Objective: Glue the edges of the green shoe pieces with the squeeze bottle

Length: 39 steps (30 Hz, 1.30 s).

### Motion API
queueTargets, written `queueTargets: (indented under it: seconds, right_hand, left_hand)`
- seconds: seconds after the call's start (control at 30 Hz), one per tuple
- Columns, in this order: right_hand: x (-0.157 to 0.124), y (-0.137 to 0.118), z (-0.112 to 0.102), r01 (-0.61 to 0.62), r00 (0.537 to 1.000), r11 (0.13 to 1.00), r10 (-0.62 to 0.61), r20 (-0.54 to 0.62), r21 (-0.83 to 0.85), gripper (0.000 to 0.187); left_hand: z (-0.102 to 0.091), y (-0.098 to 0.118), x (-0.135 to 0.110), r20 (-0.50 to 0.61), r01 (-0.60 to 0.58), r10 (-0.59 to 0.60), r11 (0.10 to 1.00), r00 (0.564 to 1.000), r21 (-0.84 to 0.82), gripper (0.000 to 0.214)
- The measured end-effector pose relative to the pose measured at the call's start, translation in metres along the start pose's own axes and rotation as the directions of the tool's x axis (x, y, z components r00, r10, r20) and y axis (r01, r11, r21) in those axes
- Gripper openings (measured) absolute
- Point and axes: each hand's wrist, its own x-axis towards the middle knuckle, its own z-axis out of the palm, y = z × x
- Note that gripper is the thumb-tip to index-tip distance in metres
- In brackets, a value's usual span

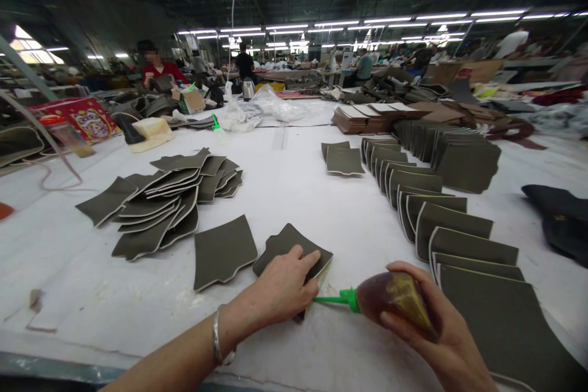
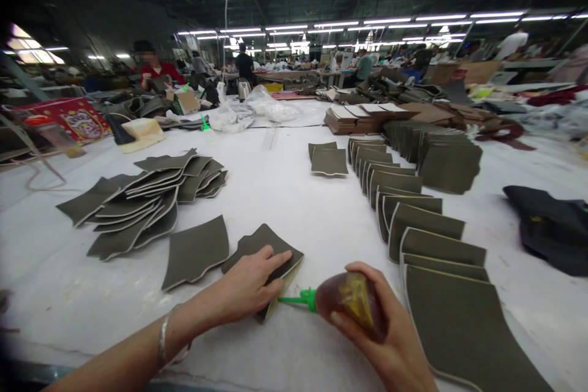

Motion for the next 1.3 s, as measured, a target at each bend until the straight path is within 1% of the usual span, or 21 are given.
queueTargets:
  seconds: [0.07,0.23,0.37,0.43,0.47,0.6,0.73,0.9,0.97,1.03,1.13,1.23,1.3]
  right_hand:
    - [0.001,0.0,-0.001,0.001,1.0,1.0,-0.001,0.017,0.012,0.046]
    - [0.005,0.001,-0.001,-0.006,0.997,1.0,0.006,-0.073,-0.008,0.05]
    - [-0.002,-0.001,0.004,-0.019,1.0,0.997,0.02,-0.009,0.073,0.048]
    - [-0.001,-0.001,0.003,-0.02,1.0,0.997,0.02,0.007,0.07,0.048]
    - [0.001,0.0,0.001,-0.014,1.0,0.999,0.014,-0.005,0.05,0.048]
    - [0.008,0.006,-0.002,0.01,0.992,0.999,-0.015,-0.127,-0.035,0.051]
    - [0.006,0.007,0.001,0.021,0.992,0.999,-0.026,-0.123,-0.044,0.049]
    - [0.013,0.005,0.0,0.047,0.98,0.995,-0.062,-0.187,-0.085,0.049]
    - [0.014,0.003,0.0,0.053,0.979,0.995,-0.069,-0.192,-0.089,0.049]
    - [0.009,-0.001,0.003,0.014,0.985,0.998,-0.026,-0.173,-0.067,0.05]
    - [-0.009,-0.012,0.011,-0.092,0.986,0.995,0.096,-0.134,0.032,0.05]
    - [-0.026,-0.023,0.019,-0.136,0.983,0.985,0.148,-0.112,0.108,0.047]
    - [-0.033,-0.027,0.022,-0.174,0.976,0.972,0.192,-0.105,0.157,0.048]
  left_hand:
    - [0.0,0.0,0.0,-0.001,-0.001,0.001,1.0,1.0,0.004,0.052]
    - [-0.001,0.001,0.0,0.013,0.004,-0.004,1.0,1.0,0.003,0.052]
    - [-0.002,0.002,0.0,0.029,0.013,-0.013,1.0,0.999,0.009,0.054]
    - [-0.002,0.002,0.001,0.032,0.017,-0.018,1.0,0.999,0.018,0.054]
    - [-0.002,0.002,0.001,0.033,0.02,-0.02,1.0,0.999,0.02,0.054]
    - [-0.001,0.002,0.002,0.038,0.021,-0.021,1.0,0.999,-0.002,0.055]
    - [-0.001,0.0,0.002,0.047,0.02,-0.019,1.0,0.999,-0.021,0.056]
    - [-0.002,0.0,0.004,0.045,0.01,-0.009,0.999,0.999,-0.032,0.057]
    - [-0.001,0.0,0.005,0.041,0.012,-0.01,0.999,0.999,-0.043,0.057]
    - [-0.001,0.0,0.005,0.042,0.022,-0.02,0.998,0.999,-0.052,0.056]
    - [-0.002,0.0,0.003,0.05,0.033,-0.029,0.997,0.998,-0.067,0.055]
    - [-0.002,0.0,0.003,0.047,0.041,-0.037,0.995,0.998,-0.089,0.057]
    - [0.0,0.0,0.003,0.039,0.05,-0.046,0.994,0.998,-0.098,0.058]
